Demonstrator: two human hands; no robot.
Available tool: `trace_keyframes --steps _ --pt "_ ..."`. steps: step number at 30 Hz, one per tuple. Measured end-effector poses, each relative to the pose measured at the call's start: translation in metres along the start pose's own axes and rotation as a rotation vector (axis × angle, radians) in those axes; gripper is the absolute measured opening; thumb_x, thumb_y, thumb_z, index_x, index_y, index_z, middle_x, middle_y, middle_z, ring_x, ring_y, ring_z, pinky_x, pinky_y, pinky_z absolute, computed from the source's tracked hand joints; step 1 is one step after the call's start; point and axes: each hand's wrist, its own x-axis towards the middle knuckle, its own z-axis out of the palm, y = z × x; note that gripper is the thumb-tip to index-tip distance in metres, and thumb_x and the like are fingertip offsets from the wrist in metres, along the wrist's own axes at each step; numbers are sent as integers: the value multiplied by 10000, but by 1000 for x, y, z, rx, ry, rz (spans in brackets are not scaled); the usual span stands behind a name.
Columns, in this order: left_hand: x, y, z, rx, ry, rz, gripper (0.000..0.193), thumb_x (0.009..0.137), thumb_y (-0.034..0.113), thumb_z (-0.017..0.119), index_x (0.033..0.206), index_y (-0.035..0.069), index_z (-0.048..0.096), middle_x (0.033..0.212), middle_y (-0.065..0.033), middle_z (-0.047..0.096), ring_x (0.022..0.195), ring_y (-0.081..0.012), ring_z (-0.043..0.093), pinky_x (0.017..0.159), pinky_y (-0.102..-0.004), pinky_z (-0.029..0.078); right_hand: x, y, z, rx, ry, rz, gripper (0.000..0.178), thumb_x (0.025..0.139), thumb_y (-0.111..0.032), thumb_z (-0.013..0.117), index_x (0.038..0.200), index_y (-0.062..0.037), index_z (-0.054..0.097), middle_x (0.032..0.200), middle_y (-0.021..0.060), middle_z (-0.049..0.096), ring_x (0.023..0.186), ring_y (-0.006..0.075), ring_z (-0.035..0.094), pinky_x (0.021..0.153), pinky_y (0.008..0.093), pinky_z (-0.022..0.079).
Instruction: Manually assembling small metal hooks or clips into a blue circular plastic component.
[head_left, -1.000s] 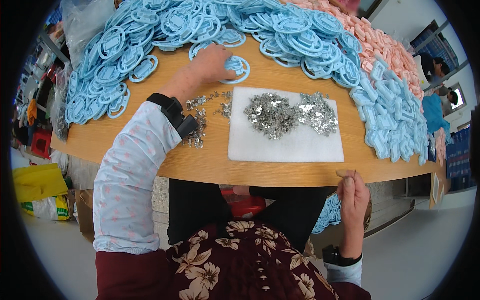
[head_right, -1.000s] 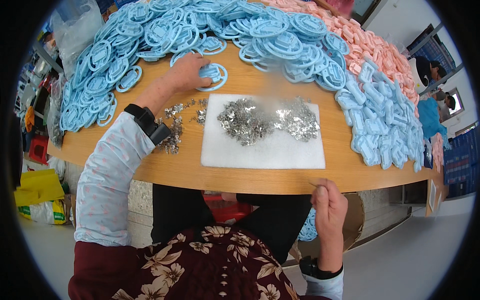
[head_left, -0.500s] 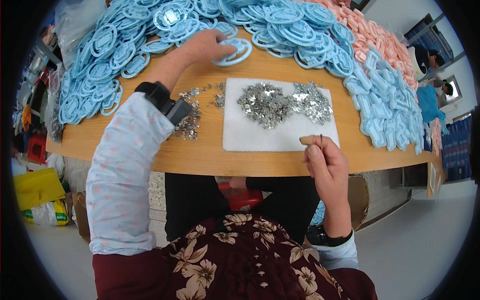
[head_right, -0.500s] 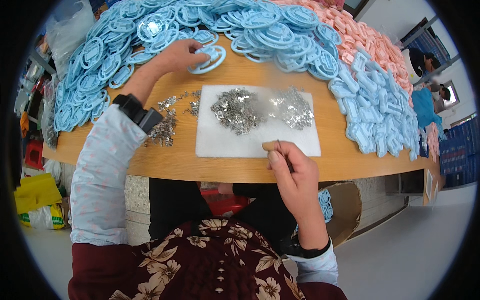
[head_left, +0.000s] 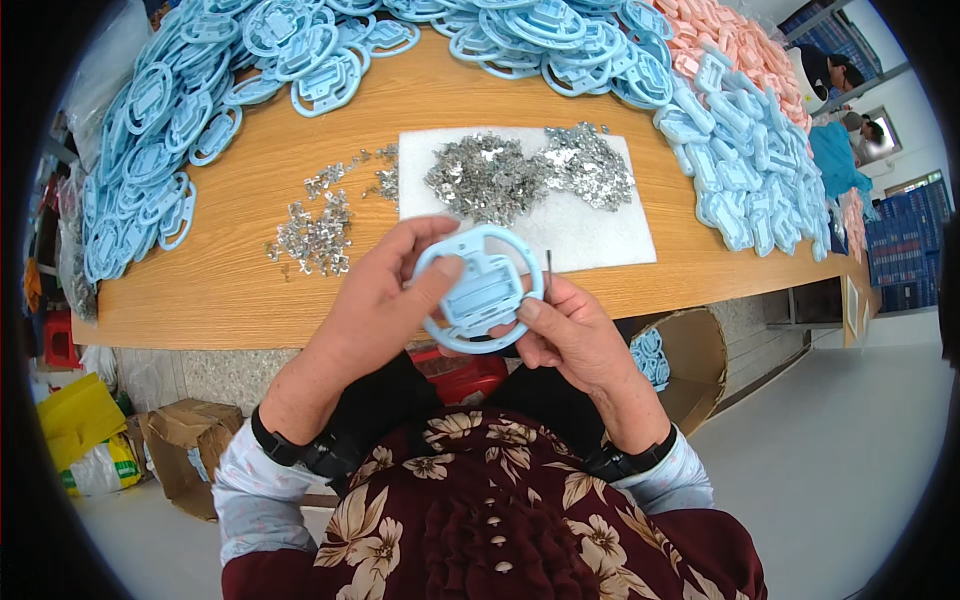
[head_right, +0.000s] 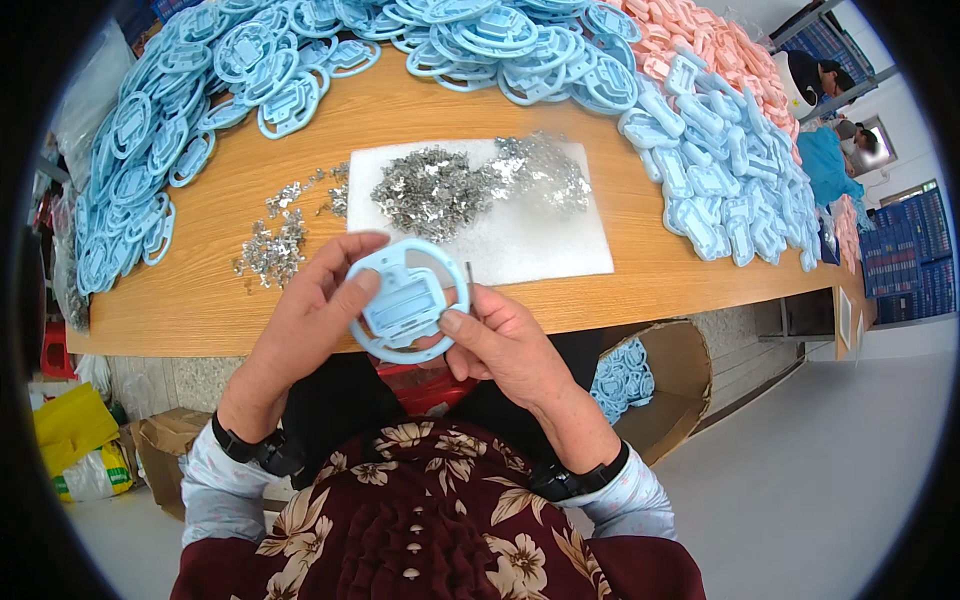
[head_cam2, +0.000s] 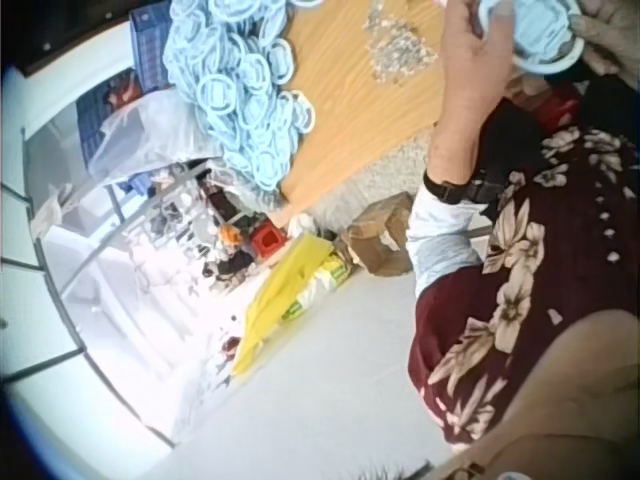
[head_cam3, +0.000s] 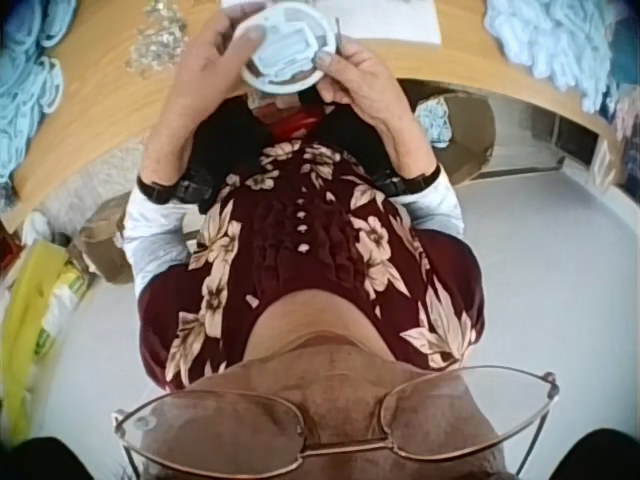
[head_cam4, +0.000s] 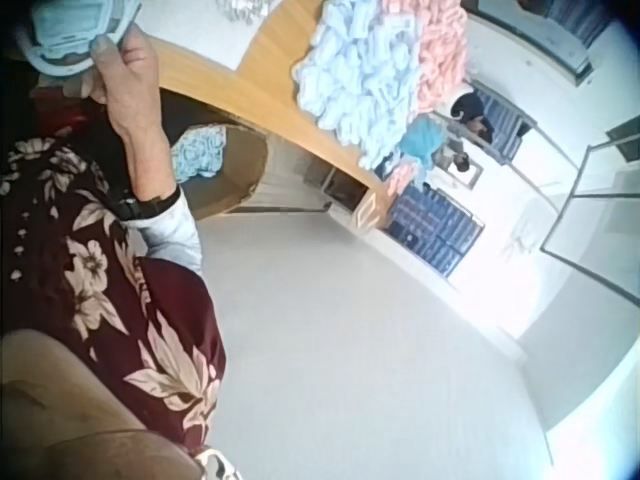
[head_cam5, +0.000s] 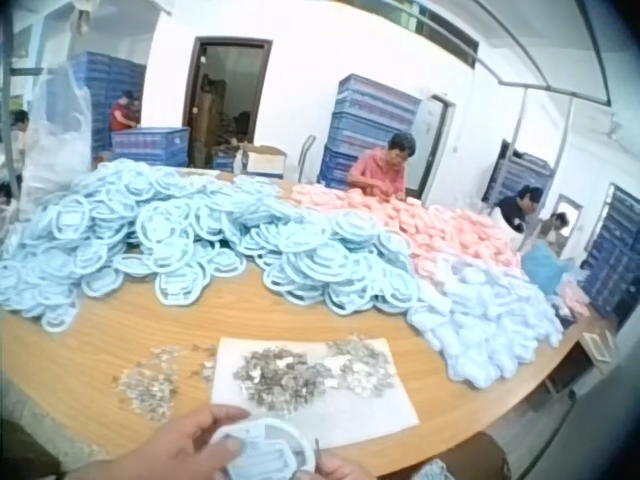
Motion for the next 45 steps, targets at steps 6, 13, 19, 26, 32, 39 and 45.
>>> trace_keyframes --steps 6,13,19,26,32,39,45 --pt "-4 -23 -12 -269 106 -103 278 1064 201 501 1248 21 606 1033 -11 667 915 -63 617 801 -227 513 22 -11 -22 -572 372 -257 180 976 -178 662 1056 -18 681 829 33 687 652 94 582 588 268 473" --pt "-4 -33 -10 -67 139 -63 236 1053 152 482 1154 36 661 924 13 647 837 -41 584 750 -222 492 61 -16 -29 -1145 475 -554 153 875 -91 728 1009 -24 696 833 70 631 716 183 606 653 316 491" --pt "-4 -36 -8 4 111 -77 229 1052 156 482 1140 38 658 927 18 654 820 -37 584 737 -205 481 71 -8 -28 -1252 483 -552 125 891 -152 700 956 -54 659 870 128 643 782 319 649 696 415 512" --pt "1 -29 3 37 59 -53 225 1056 161 485 1124 27 653 913 21 647 813 -31 578 731 -204 481 65 -14 -26 -1260 502 -477 148 897 -183 695 947 -45 672 856 119 649 740 286 638 680 384 511" --pt "4 -30 6 112 29 -19 235 1063 192 504 1116 20 655 911 24 649 812 -28 566 734 -203 475 68 -17 -28 -1315 491 -381 193 905 -236 687 969 -54 684 871 125 666 795 309 655 715 408 512" --pt "11 -20 18 195 0 -53 237 1042 239 577 1092 23 661 883 24 659 809 -29 574 716 -226 489 47 -12 -13 -855 451 -442 196 876 -169 746 963 0 696 732 63 633 643 151 568 615 305 474" --pt "17 -26 15 251 -15 -5 184 1016 221 627 1045 41 654 861 25 656 796 -31 570 705 -234 500 40 -13 6 -685 391 -468 171 883 -125 743 963 17 690 705 2 589 644 65 496 601 252 447"
